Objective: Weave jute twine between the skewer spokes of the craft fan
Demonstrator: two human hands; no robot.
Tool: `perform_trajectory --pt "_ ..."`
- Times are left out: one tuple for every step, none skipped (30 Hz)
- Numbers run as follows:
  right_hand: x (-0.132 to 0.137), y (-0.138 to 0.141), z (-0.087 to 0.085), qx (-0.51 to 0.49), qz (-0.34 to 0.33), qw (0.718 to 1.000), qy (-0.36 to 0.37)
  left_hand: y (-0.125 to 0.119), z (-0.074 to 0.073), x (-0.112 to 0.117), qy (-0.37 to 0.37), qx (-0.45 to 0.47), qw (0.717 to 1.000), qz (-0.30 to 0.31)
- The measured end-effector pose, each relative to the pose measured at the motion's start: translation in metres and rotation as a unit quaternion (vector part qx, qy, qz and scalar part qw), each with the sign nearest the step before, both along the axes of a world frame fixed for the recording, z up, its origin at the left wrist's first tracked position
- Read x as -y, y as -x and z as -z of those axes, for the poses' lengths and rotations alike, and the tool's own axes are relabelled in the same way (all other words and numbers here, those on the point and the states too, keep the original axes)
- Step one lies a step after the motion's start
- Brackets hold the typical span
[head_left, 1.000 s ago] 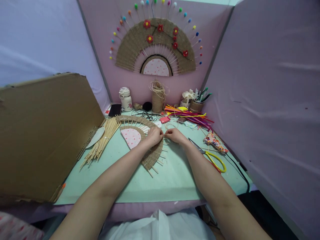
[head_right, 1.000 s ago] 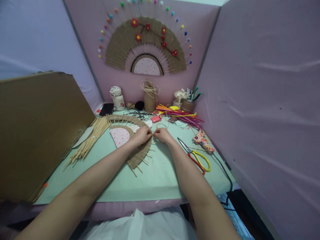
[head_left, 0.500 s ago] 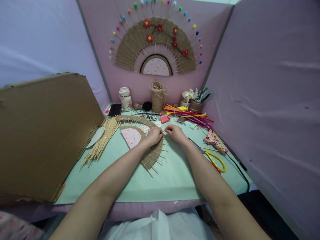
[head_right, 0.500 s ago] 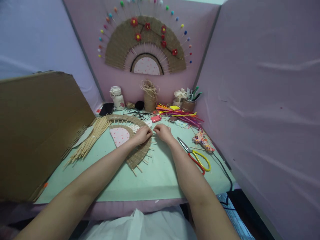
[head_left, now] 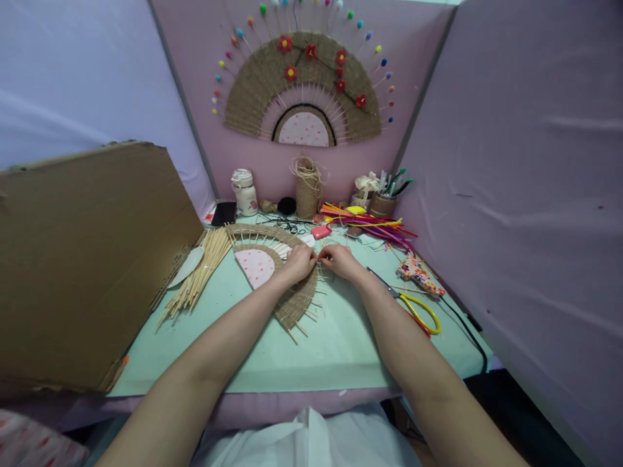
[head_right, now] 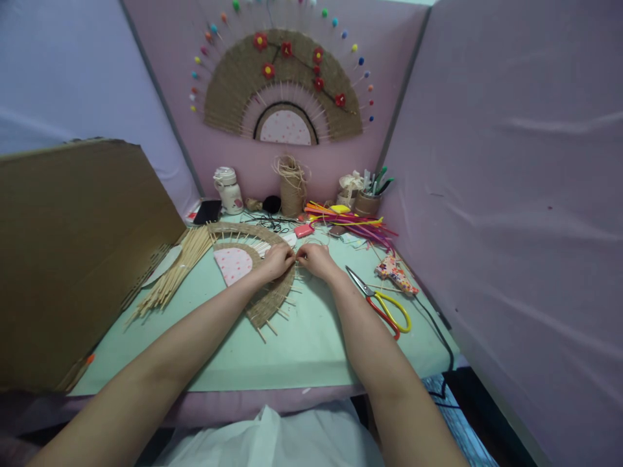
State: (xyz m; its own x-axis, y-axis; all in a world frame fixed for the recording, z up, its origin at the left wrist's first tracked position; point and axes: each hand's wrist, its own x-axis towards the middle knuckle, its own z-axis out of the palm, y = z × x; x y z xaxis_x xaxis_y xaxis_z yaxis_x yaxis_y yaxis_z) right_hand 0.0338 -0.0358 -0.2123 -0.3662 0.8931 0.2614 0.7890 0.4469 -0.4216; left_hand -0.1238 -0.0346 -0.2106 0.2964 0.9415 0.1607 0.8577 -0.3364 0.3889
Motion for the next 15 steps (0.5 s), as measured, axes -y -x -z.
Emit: perform_trajectory --pt "0.0 0.0 0.0 0.005 -0.001 1.0 -0.006 0.0 0.0 0.0 0.0 0.003 1.0 -0.001" --pt "0.001 0.001 0.0 0.01 -0.002 1.0 -0.012 0.0 0.001 -0.001 0.001 0.007 1.0 -0.002" --pt "0.001 0.001 0.0 0.014 -0.001 1.0 -0.019 0.0 0.001 -0.002 0.002 0.011 1.0 -0.003" --pt "0.001 0.002 0.0 0.017 0.001 1.0 -0.024 0.0 0.002 -0.003 0.004 0.016 1.0 -0.004" --pt "0.001 0.002 0.001 0.019 0.004 0.999 -0.027 0.0 0.003 -0.004 0.006 0.021 1.0 -0.004" --pt "0.001 0.002 0.002 0.022 0.007 0.999 -0.029 0.0 0.004 -0.006 0.008 0.027 1.0 -0.005" --pt "0.001 0.002 0.002 0.025 0.012 0.999 -0.03 0.0 0.006 -0.007 0.01 0.031 0.999 -0.008" --pt "0.001 0.002 0.003 0.027 0.016 0.999 -0.03 0.001 0.008 -0.008 0.012 0.036 0.999 -0.011" --pt "0.0 0.002 0.004 0.028 0.019 0.999 -0.029 0.001 0.009 -0.009 0.013 0.039 0.999 -0.015" --pt "0.0 0.002 0.005 0.027 0.021 0.999 -0.026 0.001 0.011 -0.01 0.014 0.041 0.999 -0.019" --pt "0.0 0.002 0.005 0.026 0.023 0.999 -0.023 0.002 0.012 -0.01 0.015 0.043 0.999 -0.023" --pt "0.0 0.002 0.005 0.024 0.024 0.999 -0.021 0.003 0.013 -0.011 0.014 0.044 0.999 -0.026" --pt "0.0 0.002 0.005 0.022 0.024 0.999 -0.02 0.003 0.013 -0.011 0.011 0.045 0.999 -0.027" --pt "0.0 0.002 0.005 0.02 0.025 0.999 -0.021 0.004 0.013 -0.012 0.007 0.046 0.999 -0.026" --pt "0.0 0.002 0.005 0.017 0.025 0.999 -0.024 0.005 0.012 -0.012 0.001 0.047 0.999 -0.023"
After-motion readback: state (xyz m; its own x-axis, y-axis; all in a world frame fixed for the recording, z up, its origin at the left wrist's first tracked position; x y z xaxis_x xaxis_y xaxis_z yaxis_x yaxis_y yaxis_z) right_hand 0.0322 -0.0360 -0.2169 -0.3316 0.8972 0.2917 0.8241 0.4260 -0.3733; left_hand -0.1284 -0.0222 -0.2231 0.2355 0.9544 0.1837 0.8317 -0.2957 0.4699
